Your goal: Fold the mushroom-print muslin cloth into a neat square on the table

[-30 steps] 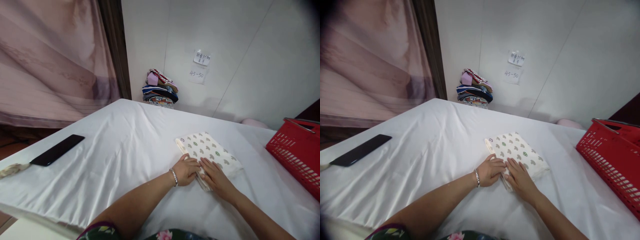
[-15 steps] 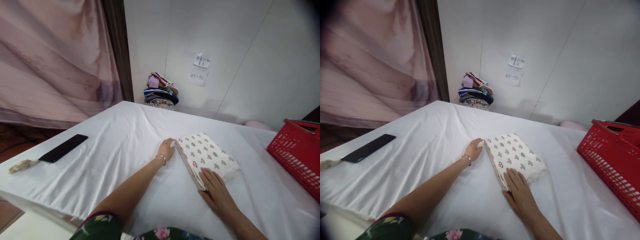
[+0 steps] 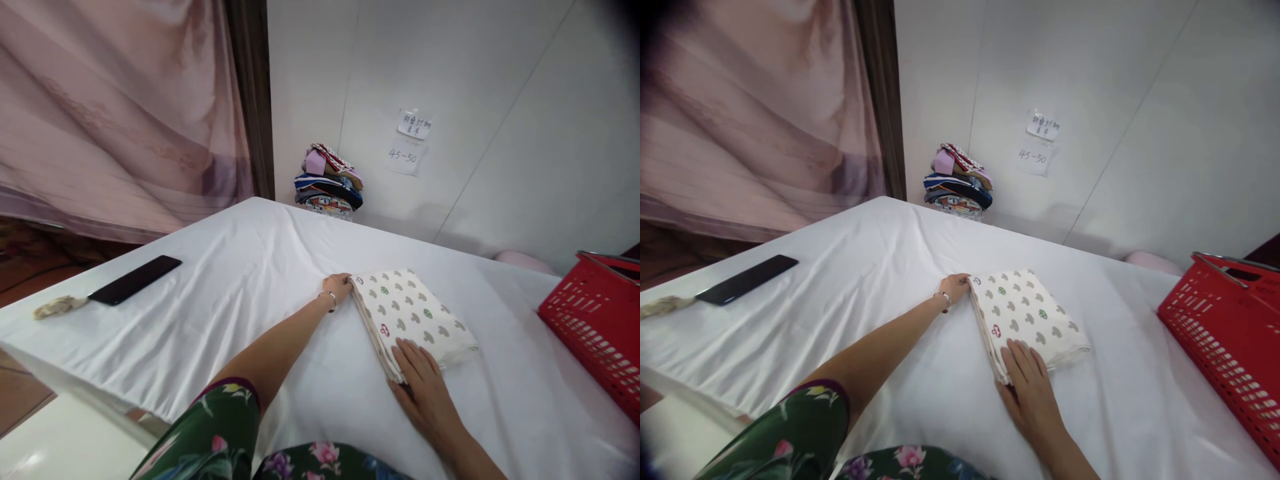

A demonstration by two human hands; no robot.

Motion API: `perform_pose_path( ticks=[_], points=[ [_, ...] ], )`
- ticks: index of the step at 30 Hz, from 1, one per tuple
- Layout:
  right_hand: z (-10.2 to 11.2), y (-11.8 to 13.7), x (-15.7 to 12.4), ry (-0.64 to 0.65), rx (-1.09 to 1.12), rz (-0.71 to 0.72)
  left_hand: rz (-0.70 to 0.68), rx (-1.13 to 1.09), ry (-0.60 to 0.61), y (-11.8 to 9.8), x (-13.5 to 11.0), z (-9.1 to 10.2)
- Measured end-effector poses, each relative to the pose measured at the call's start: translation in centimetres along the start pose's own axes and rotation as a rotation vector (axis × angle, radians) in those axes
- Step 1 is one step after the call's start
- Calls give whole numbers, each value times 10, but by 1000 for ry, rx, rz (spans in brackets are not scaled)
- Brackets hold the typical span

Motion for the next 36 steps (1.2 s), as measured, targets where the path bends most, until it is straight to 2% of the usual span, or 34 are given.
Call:
perform_pose_path(
  ticks=[13, 19, 36],
  points=[
    [1, -1, 1, -12, -3, -22, -51, 2, -89, -2, 9, 6],
    [1, 1, 3, 5, -5, -23, -26, -1, -66, 6, 11, 5],
    [0, 2, 5, 28, -15, -23, 45, -2, -79, 13, 14, 6]
  ],
)
Point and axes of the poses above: each hand's wrist, its own x-axis towards the middle knuckle, its own z-axis out of the back of the hand, y = z × x, the point moved 10 cm from there along x, towards the middle knuckle, and after that the axes turned 10 degrees about -y, right-handed, at the moved point
